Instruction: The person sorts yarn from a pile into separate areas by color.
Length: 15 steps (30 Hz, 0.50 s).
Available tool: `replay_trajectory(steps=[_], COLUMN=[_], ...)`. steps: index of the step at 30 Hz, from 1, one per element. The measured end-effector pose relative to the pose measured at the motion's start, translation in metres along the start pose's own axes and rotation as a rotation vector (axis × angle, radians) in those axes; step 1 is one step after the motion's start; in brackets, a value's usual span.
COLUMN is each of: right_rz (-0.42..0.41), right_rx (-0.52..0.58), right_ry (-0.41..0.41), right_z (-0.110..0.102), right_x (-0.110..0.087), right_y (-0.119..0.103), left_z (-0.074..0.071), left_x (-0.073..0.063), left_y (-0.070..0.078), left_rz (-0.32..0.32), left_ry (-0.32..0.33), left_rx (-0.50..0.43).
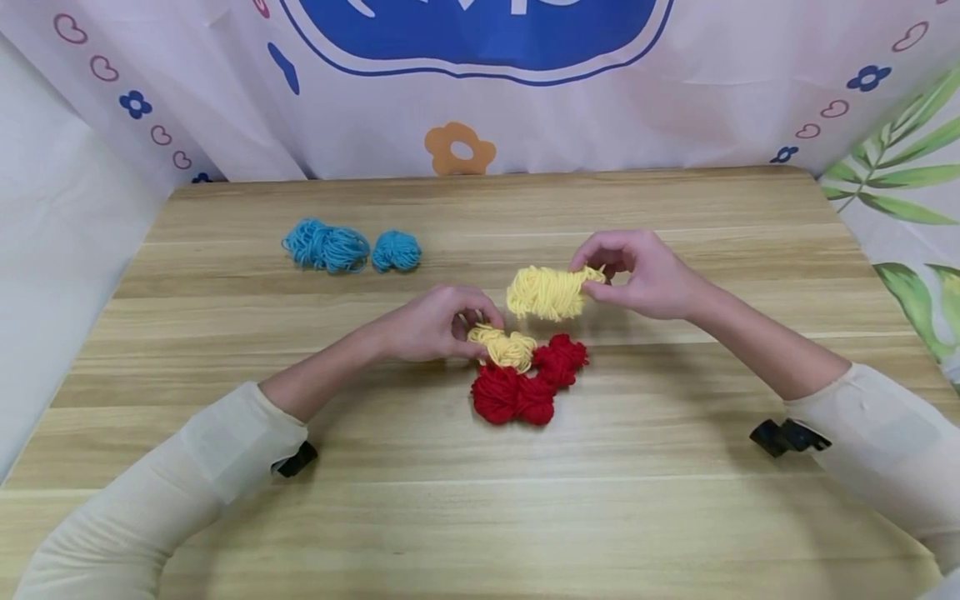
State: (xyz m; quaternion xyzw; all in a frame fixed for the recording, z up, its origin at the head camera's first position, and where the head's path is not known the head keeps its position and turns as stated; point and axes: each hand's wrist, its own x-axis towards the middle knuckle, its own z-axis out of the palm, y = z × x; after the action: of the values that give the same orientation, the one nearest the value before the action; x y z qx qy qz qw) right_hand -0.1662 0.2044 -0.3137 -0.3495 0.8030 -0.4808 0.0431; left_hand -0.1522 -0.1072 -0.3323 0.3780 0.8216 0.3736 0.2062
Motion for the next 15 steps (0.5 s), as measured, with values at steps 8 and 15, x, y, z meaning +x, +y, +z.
replay_trajectory(steps=[8, 15], right_rz=[0.023, 0.057], right_rx=[0.020, 0.003], right_ry=[0.018, 0.019], right_z=[-0.0009, -0.0019], right_x=[0.0045, 0.0075], right_y=[0.0045, 0.0073], left_z=[-0.0005, -0.0007], left_x=[-0.0015, -0.0025], left_y=[0.0016, 0.0032], left_rz=[0.004, -0.004], left_ry=[0.003, 0.012], left_rx=[-0.001, 0.000])
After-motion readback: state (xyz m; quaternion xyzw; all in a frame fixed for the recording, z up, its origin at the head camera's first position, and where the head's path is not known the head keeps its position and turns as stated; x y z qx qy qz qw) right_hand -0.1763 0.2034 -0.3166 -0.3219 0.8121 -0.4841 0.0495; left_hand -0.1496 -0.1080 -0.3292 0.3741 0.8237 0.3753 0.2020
